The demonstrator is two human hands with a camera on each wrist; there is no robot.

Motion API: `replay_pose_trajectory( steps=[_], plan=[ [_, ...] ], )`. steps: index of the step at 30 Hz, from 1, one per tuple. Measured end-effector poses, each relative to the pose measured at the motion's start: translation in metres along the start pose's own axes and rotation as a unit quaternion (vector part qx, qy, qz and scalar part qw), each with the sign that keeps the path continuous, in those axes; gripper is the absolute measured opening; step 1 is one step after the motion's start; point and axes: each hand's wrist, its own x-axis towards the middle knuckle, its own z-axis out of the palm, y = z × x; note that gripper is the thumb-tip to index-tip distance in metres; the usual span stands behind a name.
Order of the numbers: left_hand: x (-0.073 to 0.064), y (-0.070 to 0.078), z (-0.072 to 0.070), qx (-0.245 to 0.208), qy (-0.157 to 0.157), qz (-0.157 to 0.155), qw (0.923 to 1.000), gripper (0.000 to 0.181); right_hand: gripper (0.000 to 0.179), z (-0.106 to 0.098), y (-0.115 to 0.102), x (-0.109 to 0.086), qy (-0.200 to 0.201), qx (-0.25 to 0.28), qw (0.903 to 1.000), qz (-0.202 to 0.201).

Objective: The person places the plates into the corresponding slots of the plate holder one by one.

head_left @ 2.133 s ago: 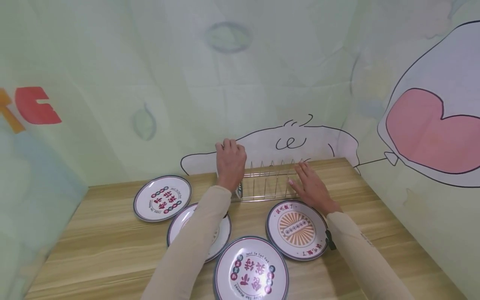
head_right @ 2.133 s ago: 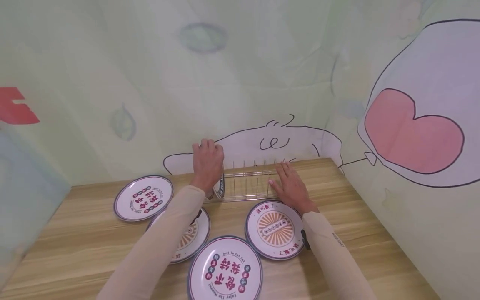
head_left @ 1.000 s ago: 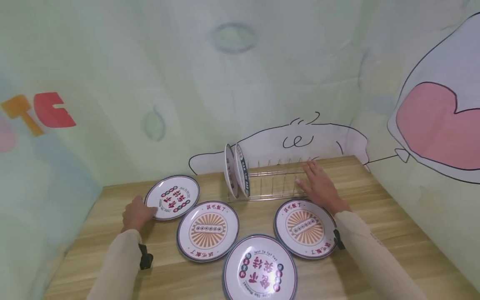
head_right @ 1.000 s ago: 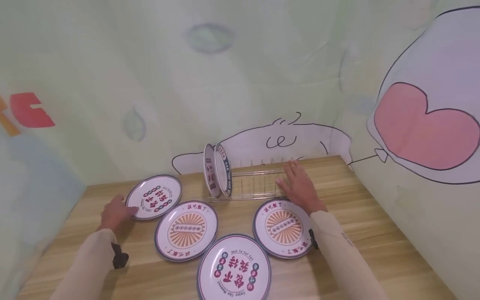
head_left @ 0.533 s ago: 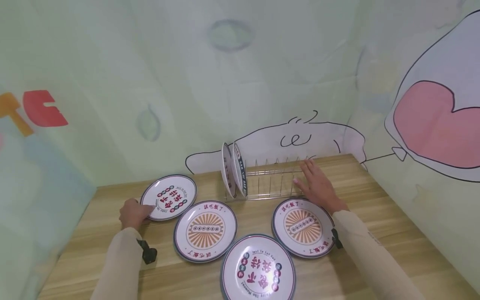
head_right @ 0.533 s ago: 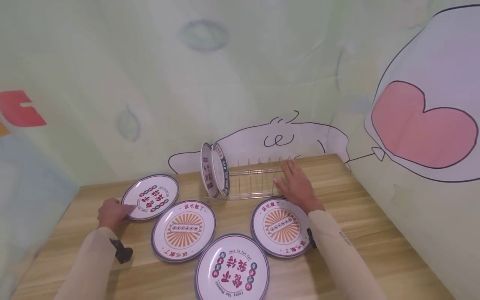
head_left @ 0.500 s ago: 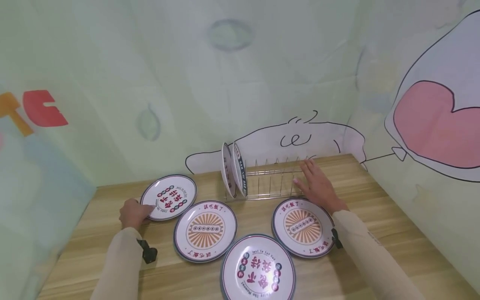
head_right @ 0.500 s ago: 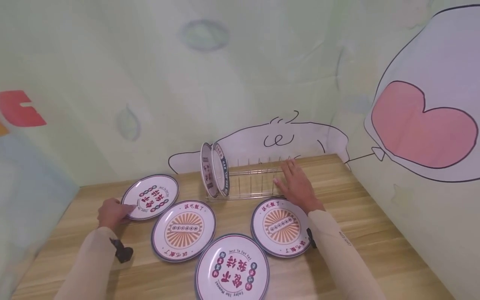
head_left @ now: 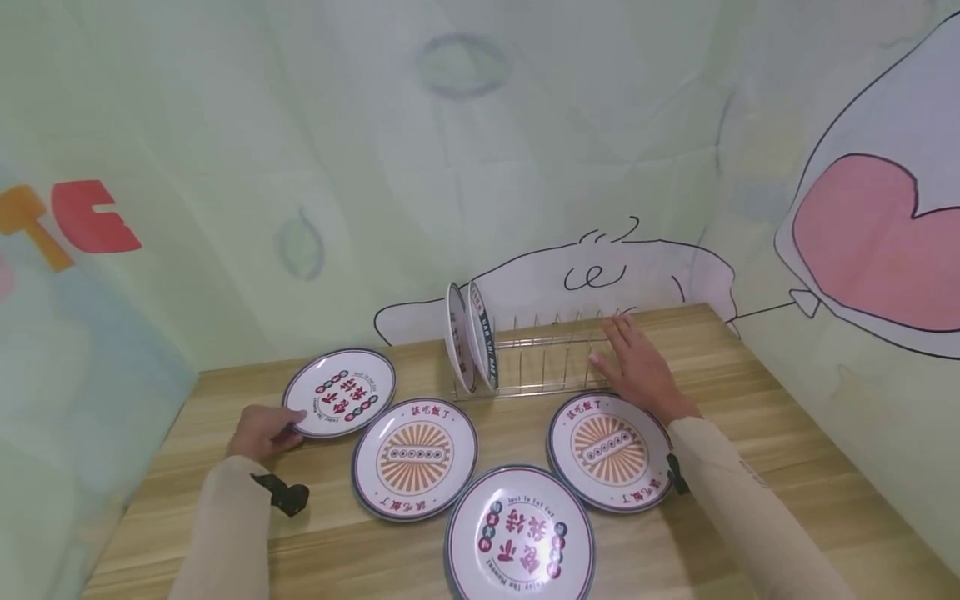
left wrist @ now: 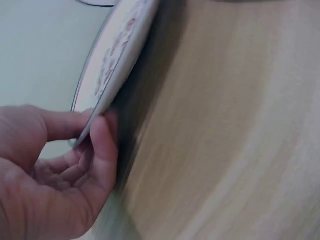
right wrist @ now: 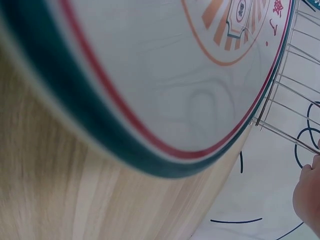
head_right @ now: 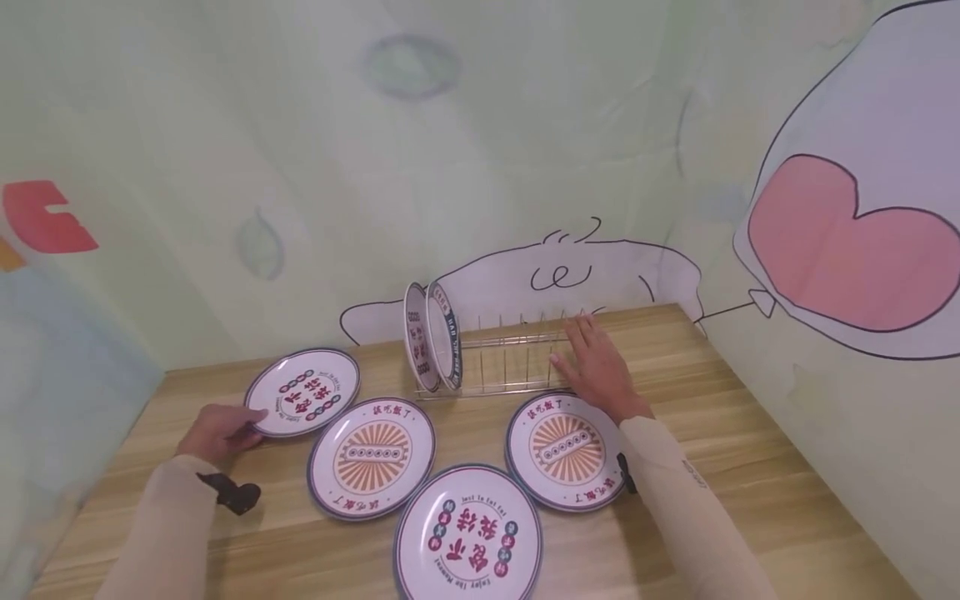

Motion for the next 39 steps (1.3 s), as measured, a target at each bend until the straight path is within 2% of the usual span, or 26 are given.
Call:
replay_pose_trajectory(
  steps=[3,6,10,13,15,17,21,26,33,36,39],
  plan=[
    [-0.004,0.002,-0.004,-0.027,-0.037,0.000,0.9990,0.034,0.071,-0.002,0.001,0.001,-0.001,-0.001,1.0000,0.000],
    [-0.006,0.001,-0.005,-0.039,-0.038,0.011,0.9984,0.031,0.070,-0.004,0.001,0.002,-0.002,0.000,1.0000,0.001],
    [-0.008,0.001,-0.005,-0.030,-0.004,0.042,0.9987,0.043,0.070,-0.003,-0.001,0.003,-0.006,0.005,1.0000,-0.001],
    [-0.011,0.004,-0.005,0.029,0.027,0.090,0.9951,0.049,0.070,0.000,-0.002,0.004,-0.008,0.007,0.9999,-0.002],
    [-0.014,0.009,-0.003,0.072,0.052,0.125,0.9883,0.050,0.070,0.002,-0.002,0.004,-0.009,0.008,0.9999,0.000],
    [-0.017,0.014,-0.001,0.108,0.082,0.151,0.9791,0.050,0.070,0.004,-0.002,0.004,-0.009,0.008,0.9999,0.001],
    [-0.024,0.025,0.003,0.150,0.133,0.202,0.9587,0.042,0.071,0.005,-0.003,0.002,-0.005,0.011,0.9999,-0.002],
    [-0.041,0.043,0.007,0.190,0.177,0.261,0.9297,0.032,0.070,0.004,-0.002,0.002,0.001,0.007,1.0000,-0.004],
    [-0.067,0.071,0.016,0.197,0.272,0.331,0.8818,0.031,0.072,0.002,-0.001,0.001,-0.006,0.002,1.0000,-0.002],
    [-0.081,0.085,0.019,0.183,0.305,0.356,0.8642,0.031,0.072,0.001,0.000,0.000,-0.007,0.008,0.9999,-0.001],
    [-0.102,0.101,0.022,0.157,0.329,0.384,0.8485,0.032,0.072,-0.001,0.002,0.000,-0.005,0.010,0.9999,-0.003]
  ],
)
